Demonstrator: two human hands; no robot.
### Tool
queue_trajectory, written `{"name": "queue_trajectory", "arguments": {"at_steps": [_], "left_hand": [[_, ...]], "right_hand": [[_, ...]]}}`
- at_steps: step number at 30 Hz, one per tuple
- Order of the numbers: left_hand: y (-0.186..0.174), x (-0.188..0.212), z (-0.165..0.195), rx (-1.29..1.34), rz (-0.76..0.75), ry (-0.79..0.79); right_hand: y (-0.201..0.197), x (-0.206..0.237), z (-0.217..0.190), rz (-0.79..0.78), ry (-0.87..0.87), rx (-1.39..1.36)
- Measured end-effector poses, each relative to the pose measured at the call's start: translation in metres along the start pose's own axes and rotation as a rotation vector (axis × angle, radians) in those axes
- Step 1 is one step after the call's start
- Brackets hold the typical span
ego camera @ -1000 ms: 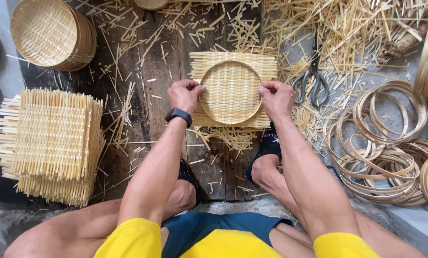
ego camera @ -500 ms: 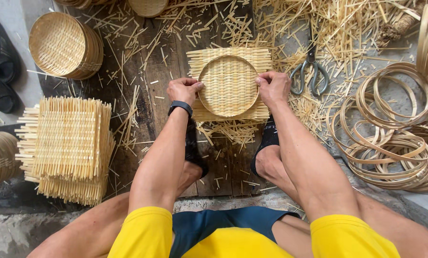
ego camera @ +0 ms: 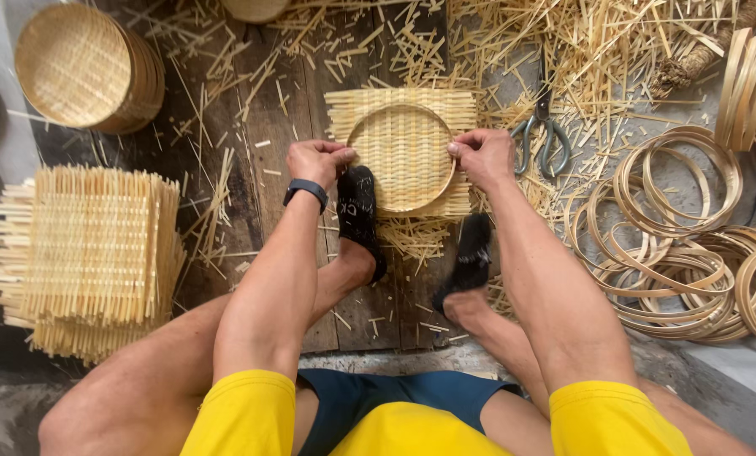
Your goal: The person sits on the floor of a basket workshop and assembles woven bamboo baskets. They trim the edges of woven bamboo panels with scissors, bend bamboo strips into rims, fit the rims onto the panels, and place finished baskets onto stacks of completed baskets.
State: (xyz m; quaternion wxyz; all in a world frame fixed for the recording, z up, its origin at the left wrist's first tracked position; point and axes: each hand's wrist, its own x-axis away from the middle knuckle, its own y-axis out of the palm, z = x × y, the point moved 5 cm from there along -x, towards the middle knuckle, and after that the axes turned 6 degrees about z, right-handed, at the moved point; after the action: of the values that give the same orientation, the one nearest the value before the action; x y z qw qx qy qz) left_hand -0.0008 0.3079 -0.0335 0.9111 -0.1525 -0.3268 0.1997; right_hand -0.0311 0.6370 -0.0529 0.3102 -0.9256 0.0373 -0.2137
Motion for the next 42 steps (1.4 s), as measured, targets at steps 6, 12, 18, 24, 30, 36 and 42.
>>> {"name": "queue_trajectory", "arguments": {"at_steps": [6, 12, 18, 24, 30, 36, 42], "left_hand": [[-0.001, 0.006, 0.015, -0.053, -0.011, 0.031], [0.01, 0.002, 0.043, -0.599, -0.023, 0.172], [0.076, 0.002, 0.094, -0.561, 0.051, 1.321], [0.092, -0.031, 0.057, -0.354, -0.189, 0.937], [0.091, -0.031, 0.061, -0.284, -0.206, 0.771], [0.086, -0.027, 0.073, -0.163, -0.241, 0.733], [0.099, -0.038, 0.061, -0.446, -0.268, 0.824]], "right_hand": [[-0.008, -0.003, -0.011, -0.043, 0.018, 0.059], [-0.019, 0.015, -0.057, -0.051, -0.097, 0.251], [0.07, 0.1, -0.104, -0.31, -0.892, 0.785], [0.101, 0.091, -0.064, -0.242, -1.077, 0.815], [0.107, 0.096, -0.058, 0.037, -1.233, 0.824], [0.071, 0.076, -0.086, -0.27, -1.047, 0.382], [0.037, -0.018, -0.1, 0.055, -0.847, 0.095]]}}
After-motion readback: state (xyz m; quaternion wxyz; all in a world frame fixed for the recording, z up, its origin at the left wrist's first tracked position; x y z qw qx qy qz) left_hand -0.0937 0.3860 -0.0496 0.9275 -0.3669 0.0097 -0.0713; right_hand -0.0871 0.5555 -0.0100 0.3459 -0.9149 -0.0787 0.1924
